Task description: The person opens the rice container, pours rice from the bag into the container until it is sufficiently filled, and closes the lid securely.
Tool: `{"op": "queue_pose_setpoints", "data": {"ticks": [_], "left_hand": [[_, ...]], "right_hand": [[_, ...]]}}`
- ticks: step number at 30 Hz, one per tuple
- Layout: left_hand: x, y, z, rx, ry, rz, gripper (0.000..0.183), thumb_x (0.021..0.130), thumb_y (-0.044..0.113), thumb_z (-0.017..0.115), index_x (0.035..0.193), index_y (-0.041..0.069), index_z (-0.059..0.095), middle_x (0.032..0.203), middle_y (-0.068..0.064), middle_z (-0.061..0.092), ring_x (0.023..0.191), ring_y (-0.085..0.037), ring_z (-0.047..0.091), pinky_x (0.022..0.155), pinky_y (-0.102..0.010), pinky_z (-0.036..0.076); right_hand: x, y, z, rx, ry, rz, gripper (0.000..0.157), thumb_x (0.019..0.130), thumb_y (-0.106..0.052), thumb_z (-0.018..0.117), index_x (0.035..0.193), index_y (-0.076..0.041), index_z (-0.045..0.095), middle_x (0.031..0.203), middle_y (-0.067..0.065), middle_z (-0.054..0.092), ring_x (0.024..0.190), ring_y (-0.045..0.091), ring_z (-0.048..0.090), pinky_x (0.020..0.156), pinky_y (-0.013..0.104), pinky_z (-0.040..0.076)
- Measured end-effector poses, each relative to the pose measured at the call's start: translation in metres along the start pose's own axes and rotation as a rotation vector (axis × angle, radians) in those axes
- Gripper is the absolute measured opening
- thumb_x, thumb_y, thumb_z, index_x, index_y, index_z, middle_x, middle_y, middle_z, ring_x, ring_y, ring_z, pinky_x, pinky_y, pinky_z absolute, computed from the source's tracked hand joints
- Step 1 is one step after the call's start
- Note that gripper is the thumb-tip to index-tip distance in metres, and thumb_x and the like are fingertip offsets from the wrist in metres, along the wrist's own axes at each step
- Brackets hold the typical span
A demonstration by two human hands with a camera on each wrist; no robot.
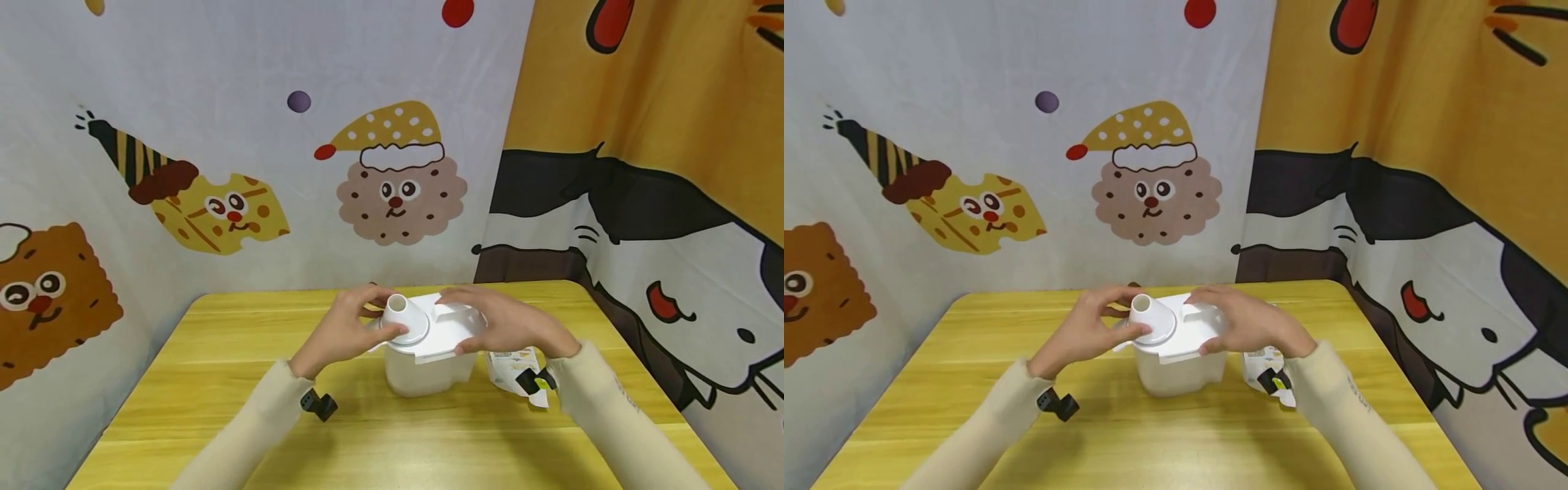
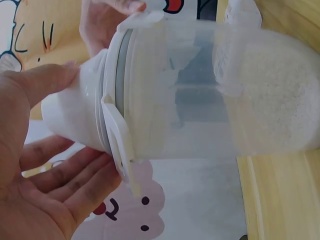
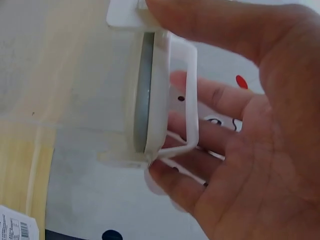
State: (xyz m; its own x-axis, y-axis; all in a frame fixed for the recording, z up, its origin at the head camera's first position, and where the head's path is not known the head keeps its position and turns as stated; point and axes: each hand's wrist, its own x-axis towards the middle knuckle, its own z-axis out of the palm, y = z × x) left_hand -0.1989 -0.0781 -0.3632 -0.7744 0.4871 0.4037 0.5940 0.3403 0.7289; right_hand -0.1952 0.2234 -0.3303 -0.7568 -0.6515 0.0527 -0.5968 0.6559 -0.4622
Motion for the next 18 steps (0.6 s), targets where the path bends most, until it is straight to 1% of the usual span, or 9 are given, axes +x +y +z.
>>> {"op": "queue_pose_setpoints", "data": {"ticks": [3,6,10,13,18], "left_hand": [[-0.003,0.004,0.004,0.022,0.035,0.003,0.043,0.081,0.034,0.089,0.118,0.020,0.072,0.108,0.008,0.073,0.095,-0.010,0.071,0.081,-0.027,0.062],[-0.006,0.009,0.007,0.032,0.066,0.002,0.041,0.079,0.034,0.090,0.114,0.020,0.073,0.105,0.008,0.073,0.091,-0.009,0.071,0.079,-0.027,0.062],[-0.010,0.015,0.012,0.040,0.091,-0.009,0.039,0.080,0.034,0.090,0.112,0.020,0.072,0.105,0.007,0.072,0.090,-0.010,0.071,0.078,-0.027,0.062],[-0.012,0.017,0.013,0.054,0.094,-0.019,0.039,0.081,0.034,0.089,0.112,0.020,0.071,0.107,0.007,0.071,0.092,-0.010,0.071,0.080,-0.026,0.062],[-0.012,0.016,0.010,0.079,0.060,0.003,0.040,0.083,0.033,0.087,0.116,0.020,0.070,0.110,0.007,0.070,0.097,-0.010,0.070,0.084,-0.027,0.061]], "right_hand": [[0.002,0.006,-0.002,0.039,-0.023,-0.021,0.072,0.078,-0.032,0.090,0.142,-0.022,0.058,0.155,0.009,0.051,0.140,0.035,0.049,0.110,0.058,0.044],[0.004,0.011,-0.005,0.087,-0.050,-0.035,0.073,0.078,-0.030,0.090,0.143,-0.024,0.057,0.157,0.007,0.049,0.143,0.035,0.046,0.112,0.059,0.042],[0.006,0.017,-0.007,0.129,-0.077,-0.023,0.074,0.077,-0.027,0.091,0.143,-0.029,0.057,0.159,0.005,0.047,0.145,0.034,0.045,0.113,0.060,0.040],[0.007,0.017,-0.008,0.132,-0.086,-0.008,0.074,0.077,-0.027,0.091,0.143,-0.030,0.057,0.160,0.003,0.046,0.145,0.034,0.044,0.114,0.062,0.039],[0.004,0.013,-0.009,0.086,-0.077,0.019,0.076,0.078,-0.026,0.090,0.146,-0.023,0.055,0.160,0.007,0.045,0.146,0.036,0.042,0.115,0.062,0.039]]}}
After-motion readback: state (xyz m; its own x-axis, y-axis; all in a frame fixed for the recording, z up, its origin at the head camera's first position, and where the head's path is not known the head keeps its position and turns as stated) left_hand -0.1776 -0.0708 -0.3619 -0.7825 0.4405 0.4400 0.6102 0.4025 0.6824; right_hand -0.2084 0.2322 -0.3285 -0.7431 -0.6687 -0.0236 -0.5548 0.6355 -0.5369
